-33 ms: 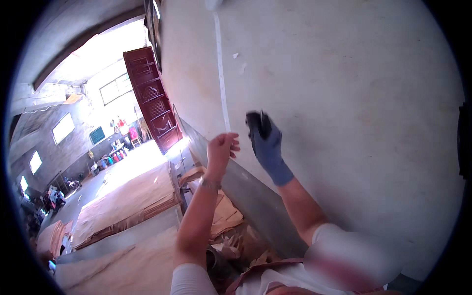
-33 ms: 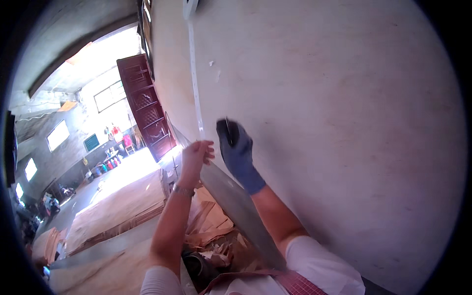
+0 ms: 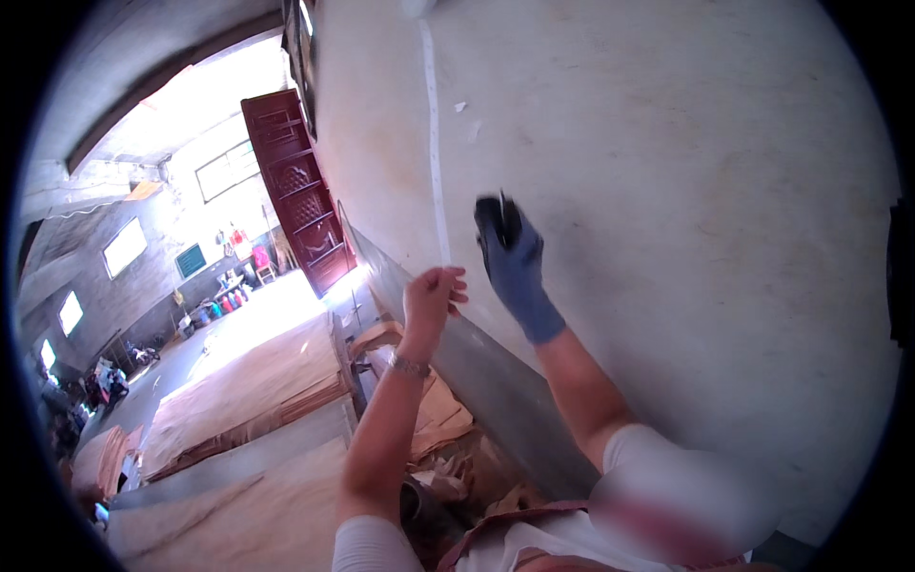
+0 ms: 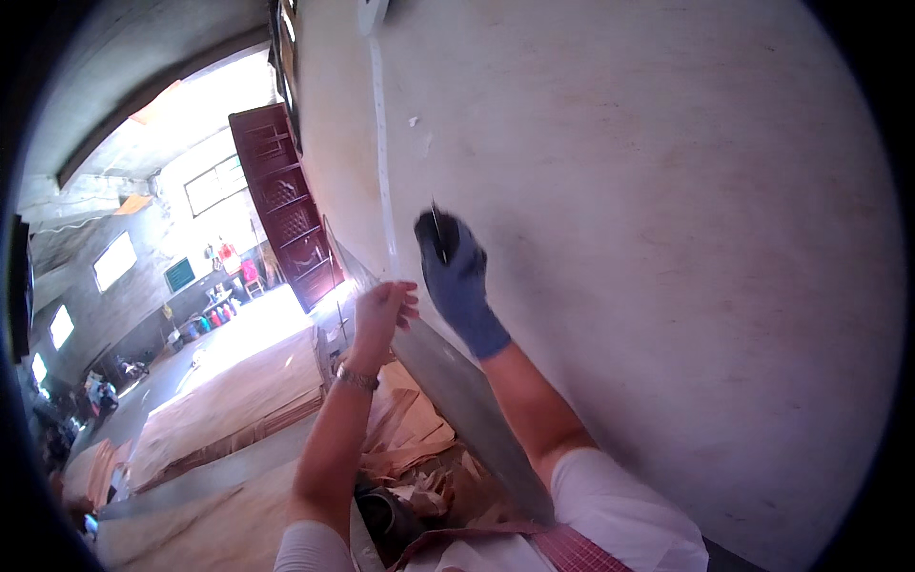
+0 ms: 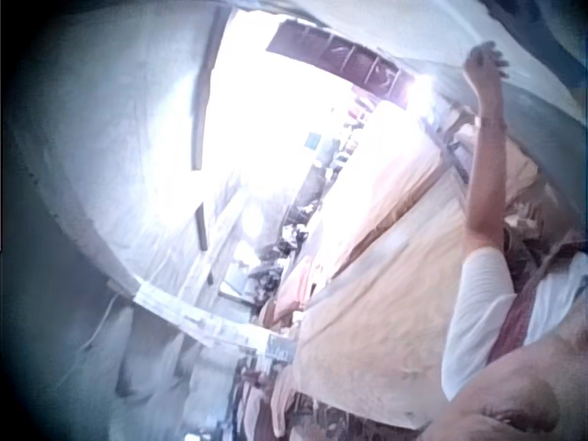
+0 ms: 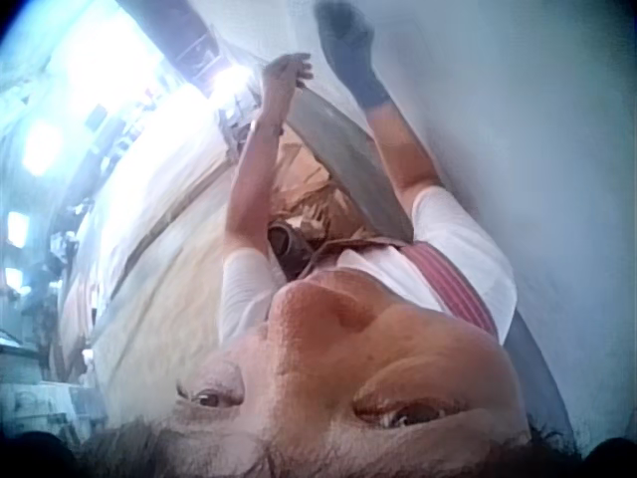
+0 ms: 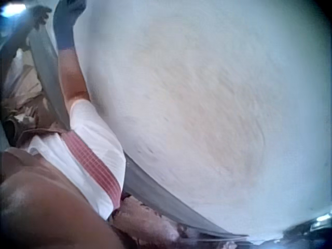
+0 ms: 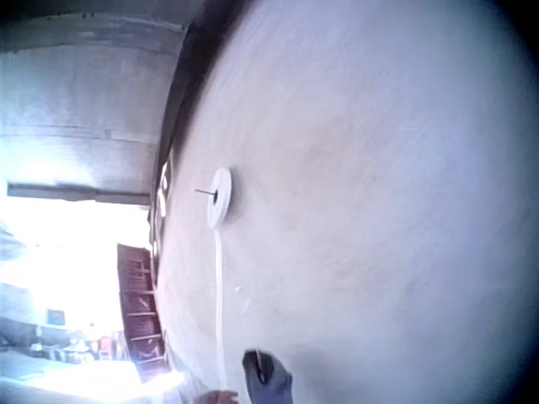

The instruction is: The person sorts and patches wood veneer sheets. They move large sheets of veneer between stacks, use a small knife to cut out defects or excess material from a sheet, and apply thin strips of tape to secure or patch sections of the wood surface.

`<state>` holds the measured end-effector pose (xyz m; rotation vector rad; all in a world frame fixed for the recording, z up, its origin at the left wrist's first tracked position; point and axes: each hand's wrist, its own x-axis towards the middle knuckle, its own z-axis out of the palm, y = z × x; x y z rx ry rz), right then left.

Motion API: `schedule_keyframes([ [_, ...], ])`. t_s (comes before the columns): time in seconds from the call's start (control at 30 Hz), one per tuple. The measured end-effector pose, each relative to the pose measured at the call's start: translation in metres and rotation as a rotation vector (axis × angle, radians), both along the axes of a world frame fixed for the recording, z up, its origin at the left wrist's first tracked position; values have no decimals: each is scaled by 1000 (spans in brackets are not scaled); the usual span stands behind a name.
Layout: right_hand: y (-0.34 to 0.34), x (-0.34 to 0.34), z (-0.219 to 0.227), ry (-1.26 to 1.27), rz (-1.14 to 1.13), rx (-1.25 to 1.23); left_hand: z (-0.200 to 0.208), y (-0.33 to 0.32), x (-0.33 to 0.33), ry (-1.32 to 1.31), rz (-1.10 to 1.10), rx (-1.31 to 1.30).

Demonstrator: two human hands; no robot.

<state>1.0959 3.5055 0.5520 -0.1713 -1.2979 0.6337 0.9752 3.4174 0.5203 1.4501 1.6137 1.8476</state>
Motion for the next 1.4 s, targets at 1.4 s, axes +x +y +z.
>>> schedule_keyframes([
  [1.4,-63,44,-76,-144,1687,-549,28,-62,35,-68,-664,148],
])
